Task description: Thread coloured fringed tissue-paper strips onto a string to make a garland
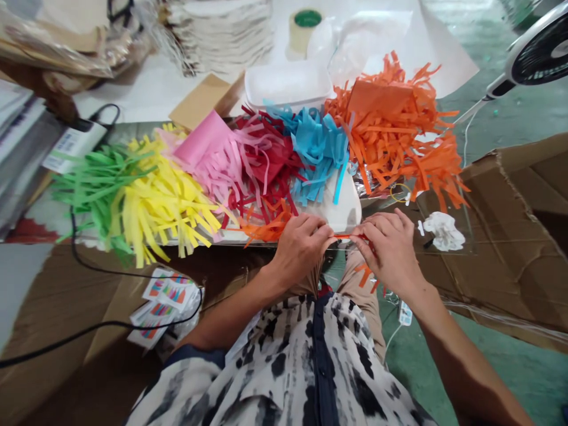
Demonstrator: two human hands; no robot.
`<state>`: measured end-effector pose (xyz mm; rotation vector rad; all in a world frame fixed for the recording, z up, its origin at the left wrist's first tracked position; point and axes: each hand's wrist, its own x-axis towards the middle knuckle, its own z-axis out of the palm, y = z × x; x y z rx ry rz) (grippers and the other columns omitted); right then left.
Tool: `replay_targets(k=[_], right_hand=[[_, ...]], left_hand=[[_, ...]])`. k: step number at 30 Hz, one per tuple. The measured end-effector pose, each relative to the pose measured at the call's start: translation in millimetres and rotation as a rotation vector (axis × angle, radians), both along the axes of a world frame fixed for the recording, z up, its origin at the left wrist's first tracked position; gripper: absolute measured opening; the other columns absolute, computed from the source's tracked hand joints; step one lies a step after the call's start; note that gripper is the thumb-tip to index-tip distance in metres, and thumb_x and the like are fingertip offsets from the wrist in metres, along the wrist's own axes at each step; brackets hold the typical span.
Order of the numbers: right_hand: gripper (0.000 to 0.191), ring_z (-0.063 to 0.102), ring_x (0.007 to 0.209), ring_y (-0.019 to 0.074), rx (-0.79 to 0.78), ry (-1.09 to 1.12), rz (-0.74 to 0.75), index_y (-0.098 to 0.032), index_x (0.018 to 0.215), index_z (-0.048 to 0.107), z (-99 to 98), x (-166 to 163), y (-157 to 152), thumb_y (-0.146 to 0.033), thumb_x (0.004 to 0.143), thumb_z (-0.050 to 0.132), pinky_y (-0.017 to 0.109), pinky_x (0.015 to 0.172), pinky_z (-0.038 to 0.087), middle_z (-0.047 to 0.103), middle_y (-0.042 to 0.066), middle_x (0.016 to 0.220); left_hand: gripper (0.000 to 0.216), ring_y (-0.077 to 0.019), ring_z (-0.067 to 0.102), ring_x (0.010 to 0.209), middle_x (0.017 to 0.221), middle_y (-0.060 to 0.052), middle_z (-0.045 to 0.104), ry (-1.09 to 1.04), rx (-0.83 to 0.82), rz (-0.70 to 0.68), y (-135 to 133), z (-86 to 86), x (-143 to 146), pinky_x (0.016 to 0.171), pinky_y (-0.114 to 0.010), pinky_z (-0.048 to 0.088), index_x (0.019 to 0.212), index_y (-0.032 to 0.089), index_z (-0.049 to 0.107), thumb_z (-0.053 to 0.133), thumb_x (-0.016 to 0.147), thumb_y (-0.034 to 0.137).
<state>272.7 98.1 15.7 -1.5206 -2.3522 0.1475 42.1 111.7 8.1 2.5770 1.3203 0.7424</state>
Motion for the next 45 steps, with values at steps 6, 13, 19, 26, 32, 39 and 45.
replay_targets(k=[6, 13, 19, 26, 32, 39, 45], right_hand=[[0.016, 0.058, 0.111, 0.0274, -0.122, 0.097, -0.054, -0.026, 0.093, 0.069, 6.5, -0.2, 4.1, -0.038, 0.1, 0.06, 0.047, 0.106, 0.035, 0.07, 0.004, 0.1], [0.015, 0.057, 0.11, 0.0297, -0.086, 0.035, -0.141, -0.025, 0.092, 0.068, 8.0, -1.9, 0.0, -0.036, 0.098, 0.06, 0.048, 0.103, 0.035, 0.07, 0.005, 0.098], [0.014, 0.058, 0.126, 0.0323, 0.098, -0.092, -0.144, -0.025, 0.11, 0.069, 5.5, -1.0, -11.5, -0.029, 0.101, 0.06, 0.061, 0.119, 0.026, 0.075, 0.007, 0.113], [0.026, 0.068, 0.118, 0.0248, 0.262, -0.112, 0.089, -0.034, 0.122, 0.072, -1.0, -22.4, -35.8, -0.022, 0.101, 0.062, 0.057, 0.126, 0.025, 0.081, -0.001, 0.119], [0.009, 0.07, 0.103, 0.0189, 0.439, -0.122, 0.078, -0.026, 0.106, 0.069, -0.4, -35.2, -36.3, -0.019, 0.102, 0.065, 0.045, 0.108, 0.039, 0.082, -0.004, 0.096], [0.019, 0.071, 0.099, 0.0207, 0.66, -0.138, 0.107, -0.025, 0.114, 0.069, 34.4, -25.7, -18.9, -0.018, 0.097, 0.074, 0.045, 0.099, 0.041, 0.083, -0.002, 0.097], [0.031, 0.073, 0.092, 0.0212, 0.776, -0.068, 0.072, -0.029, 0.117, 0.072, 59.7, -30.7, -12.8, -0.018, 0.089, 0.081, 0.046, 0.102, 0.041, 0.083, -0.003, 0.09]], left_hand=[[0.017, -0.0264, 0.059, 0.103, 0.104, -0.008, 0.071, 0.031, -0.088, 0.107, -1.8, 8.0, -3.8, 0.09, -0.044, 0.042, 0.094, 0.02, 0.068, 0.06, 0.104, 0.032], [0.014, -0.0276, 0.058, 0.099, 0.103, -0.009, 0.072, 0.099, -0.08, 0.167, 2.0, 10.8, -9.2, 0.085, -0.045, 0.04, 0.095, 0.02, 0.068, 0.064, 0.102, 0.032], [0.026, -0.0188, 0.066, 0.103, 0.107, 0.0, 0.078, 0.038, 0.085, -0.088, 1.8, -4.3, -14.1, 0.091, -0.038, 0.043, 0.123, 0.032, 0.073, 0.06, 0.105, 0.019], [0.03, -0.0236, 0.068, 0.115, 0.12, -0.007, 0.078, 0.016, 0.164, -0.14, -22.0, -5.7, -15.7, 0.105, -0.045, 0.046, 0.129, 0.021, 0.069, 0.064, 0.099, 0.022], [0.013, -0.0202, 0.072, 0.099, 0.107, -0.007, 0.08, -0.069, 0.215, -0.03, -30.8, -9.1, -8.0, 0.087, -0.036, 0.051, 0.107, 0.019, 0.076, 0.064, 0.101, 0.02], [0.022, -0.0222, 0.078, 0.092, 0.103, -0.007, 0.085, -0.711, -0.563, 0.01, -16.7, 30.5, -7.7, 0.085, -0.034, 0.058, 0.104, 0.022, 0.085, 0.068, 0.1, 0.035], [0.036, -0.0164, 0.072, 0.074, 0.087, -0.009, 0.082, -1.192, -1.301, -0.128, -5.2, 52.3, -17.9, 0.074, -0.028, 0.055, 0.093, 0.015, 0.087, 0.093, 0.072, 0.043]])
